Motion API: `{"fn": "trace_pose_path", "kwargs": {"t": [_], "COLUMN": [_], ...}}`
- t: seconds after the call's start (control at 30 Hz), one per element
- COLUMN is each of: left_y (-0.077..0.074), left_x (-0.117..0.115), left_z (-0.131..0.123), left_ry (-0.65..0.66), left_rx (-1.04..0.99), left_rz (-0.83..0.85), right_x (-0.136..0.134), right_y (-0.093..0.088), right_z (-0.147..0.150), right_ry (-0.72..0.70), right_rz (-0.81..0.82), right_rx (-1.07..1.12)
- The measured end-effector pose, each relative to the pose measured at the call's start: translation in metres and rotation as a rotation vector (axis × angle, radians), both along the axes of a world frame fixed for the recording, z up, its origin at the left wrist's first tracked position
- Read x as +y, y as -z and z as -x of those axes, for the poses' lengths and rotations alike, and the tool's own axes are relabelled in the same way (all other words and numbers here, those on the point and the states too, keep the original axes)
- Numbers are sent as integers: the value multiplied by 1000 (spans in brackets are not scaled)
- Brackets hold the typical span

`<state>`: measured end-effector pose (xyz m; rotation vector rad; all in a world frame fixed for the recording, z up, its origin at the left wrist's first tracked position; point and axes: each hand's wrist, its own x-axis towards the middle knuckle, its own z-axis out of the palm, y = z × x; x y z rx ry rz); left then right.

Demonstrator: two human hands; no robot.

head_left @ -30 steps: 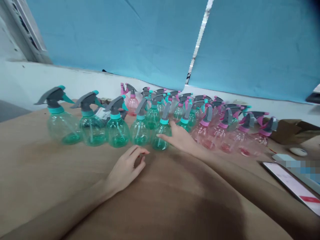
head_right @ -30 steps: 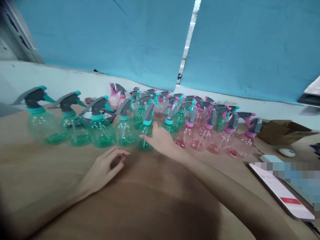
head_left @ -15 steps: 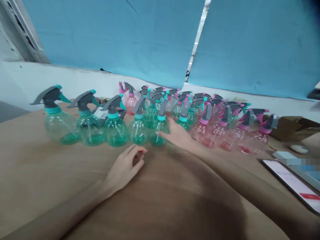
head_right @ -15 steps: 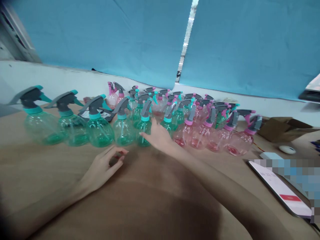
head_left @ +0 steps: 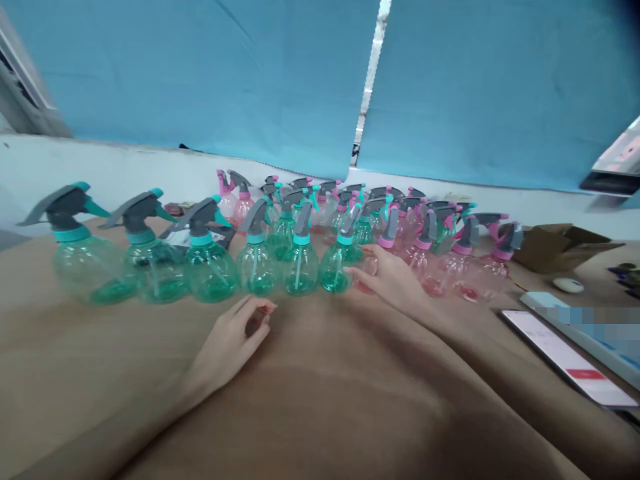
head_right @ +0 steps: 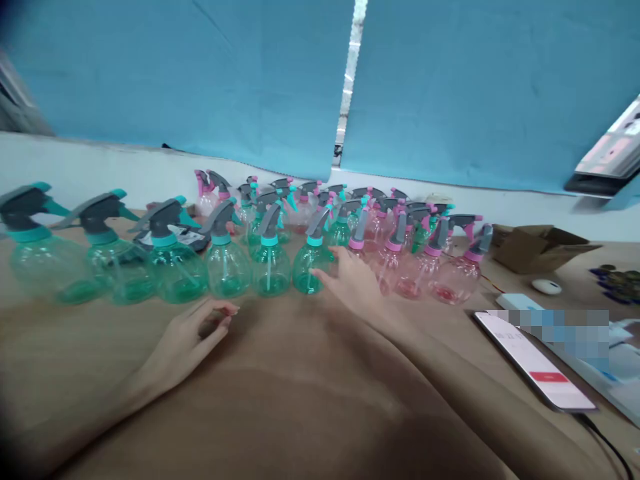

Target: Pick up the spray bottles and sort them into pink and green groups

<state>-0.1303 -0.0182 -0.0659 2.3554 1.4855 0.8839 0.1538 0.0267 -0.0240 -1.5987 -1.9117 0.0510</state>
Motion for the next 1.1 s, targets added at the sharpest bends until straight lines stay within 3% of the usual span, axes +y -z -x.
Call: {"fn": "trace_pose_path", "kwargs": {"t": [0.3,0.5,0.8,1.1], "left_y": [2,0,-31,-70], "left_x": [-6,-12,-7,8], "left_z": [-7,-20,-66,-137], "left_ry": [8,24,4,223], "left_rx": [3,-2,-219,-375], "left_rz": [-16,3,97,123], "right_x": [34,35,-12,-72], "right_y": [7,0,2,12], "right_z": [27,27,22,15], "right_ry": [91,98,42,-13], "right_rz": [127,158,141,-26], "right_rx": [46,11,-90,-228]}}
